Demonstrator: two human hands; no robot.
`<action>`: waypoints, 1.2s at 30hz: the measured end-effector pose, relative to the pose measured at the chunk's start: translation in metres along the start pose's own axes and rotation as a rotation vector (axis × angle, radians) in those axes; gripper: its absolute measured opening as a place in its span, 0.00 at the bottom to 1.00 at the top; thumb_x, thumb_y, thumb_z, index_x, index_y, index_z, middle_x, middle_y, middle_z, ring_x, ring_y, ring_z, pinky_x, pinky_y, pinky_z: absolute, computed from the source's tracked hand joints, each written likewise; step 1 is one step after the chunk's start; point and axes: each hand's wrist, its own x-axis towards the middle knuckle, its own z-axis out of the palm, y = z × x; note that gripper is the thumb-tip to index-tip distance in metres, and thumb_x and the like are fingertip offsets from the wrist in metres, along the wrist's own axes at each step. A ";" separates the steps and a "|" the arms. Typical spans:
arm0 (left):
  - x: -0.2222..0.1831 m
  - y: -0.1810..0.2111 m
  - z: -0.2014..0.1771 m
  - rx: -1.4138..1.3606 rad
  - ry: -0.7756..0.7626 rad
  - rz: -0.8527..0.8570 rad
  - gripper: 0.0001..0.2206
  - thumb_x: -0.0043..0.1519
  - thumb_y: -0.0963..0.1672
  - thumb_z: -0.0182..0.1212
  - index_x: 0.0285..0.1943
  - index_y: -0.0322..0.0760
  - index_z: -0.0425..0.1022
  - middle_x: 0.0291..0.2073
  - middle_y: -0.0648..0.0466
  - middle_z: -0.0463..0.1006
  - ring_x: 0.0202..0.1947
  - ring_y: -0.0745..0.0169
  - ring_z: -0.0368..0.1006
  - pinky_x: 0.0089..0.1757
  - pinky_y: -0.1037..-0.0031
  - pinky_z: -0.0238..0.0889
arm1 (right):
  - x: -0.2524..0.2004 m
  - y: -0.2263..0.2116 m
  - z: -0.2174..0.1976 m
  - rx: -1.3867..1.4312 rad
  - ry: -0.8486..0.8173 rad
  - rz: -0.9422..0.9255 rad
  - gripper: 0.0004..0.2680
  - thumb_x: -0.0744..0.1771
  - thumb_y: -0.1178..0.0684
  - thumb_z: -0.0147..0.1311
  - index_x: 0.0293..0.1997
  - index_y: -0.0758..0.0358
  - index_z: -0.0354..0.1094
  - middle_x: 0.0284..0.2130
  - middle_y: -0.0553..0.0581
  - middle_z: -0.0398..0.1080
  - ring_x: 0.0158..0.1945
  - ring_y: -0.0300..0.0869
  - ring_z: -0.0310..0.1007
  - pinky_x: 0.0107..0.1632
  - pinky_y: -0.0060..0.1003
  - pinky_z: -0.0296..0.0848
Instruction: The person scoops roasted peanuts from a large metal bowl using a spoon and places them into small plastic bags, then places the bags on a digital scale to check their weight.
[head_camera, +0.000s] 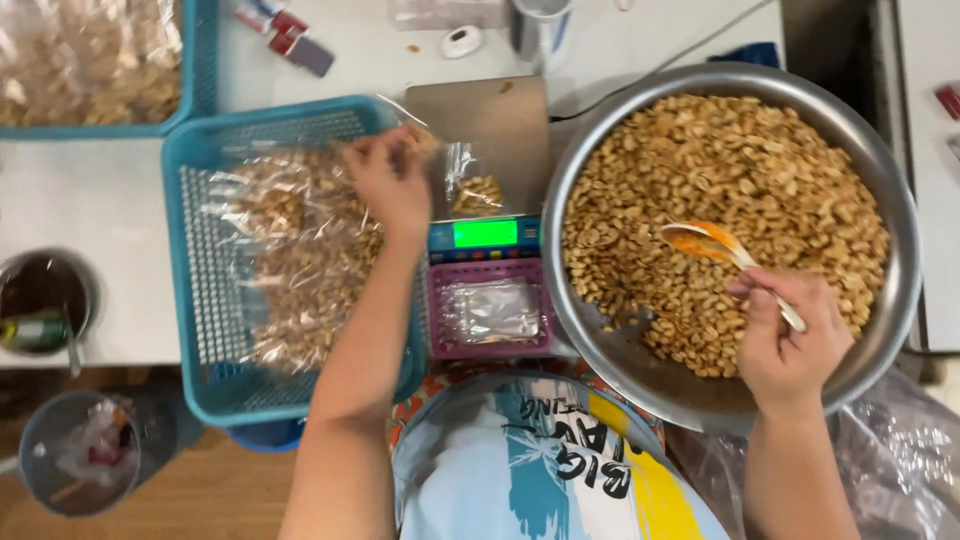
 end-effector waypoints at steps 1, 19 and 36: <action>0.007 -0.001 -0.018 0.009 0.017 -0.007 0.10 0.58 0.36 0.65 0.46 0.40 0.81 0.46 0.50 0.64 0.42 0.57 0.73 0.51 0.68 0.70 | -0.001 0.001 0.001 0.013 -0.011 -0.011 0.07 0.75 0.61 0.49 0.50 0.78 0.71 0.40 0.69 0.75 0.42 0.52 0.78 0.48 0.41 0.73; 0.017 -0.051 -0.112 0.953 0.092 -0.283 0.22 0.48 0.44 0.78 0.51 0.48 0.78 0.66 0.41 0.55 0.59 0.46 0.56 0.50 0.61 0.58 | 0.000 0.028 0.027 -0.285 -0.389 0.330 0.07 0.75 0.55 0.52 0.56 0.67 0.73 0.36 0.52 0.79 0.37 0.38 0.79 0.34 0.32 0.71; -0.172 -0.001 -0.041 0.708 -0.634 0.488 0.06 0.58 0.46 0.62 0.42 0.45 0.77 0.38 0.56 0.73 0.45 0.53 0.72 0.41 0.61 0.61 | 0.026 0.039 0.104 0.231 -0.414 0.984 0.10 0.72 0.51 0.48 0.42 0.69 0.73 0.24 0.63 0.76 0.28 0.48 0.81 0.34 0.42 0.80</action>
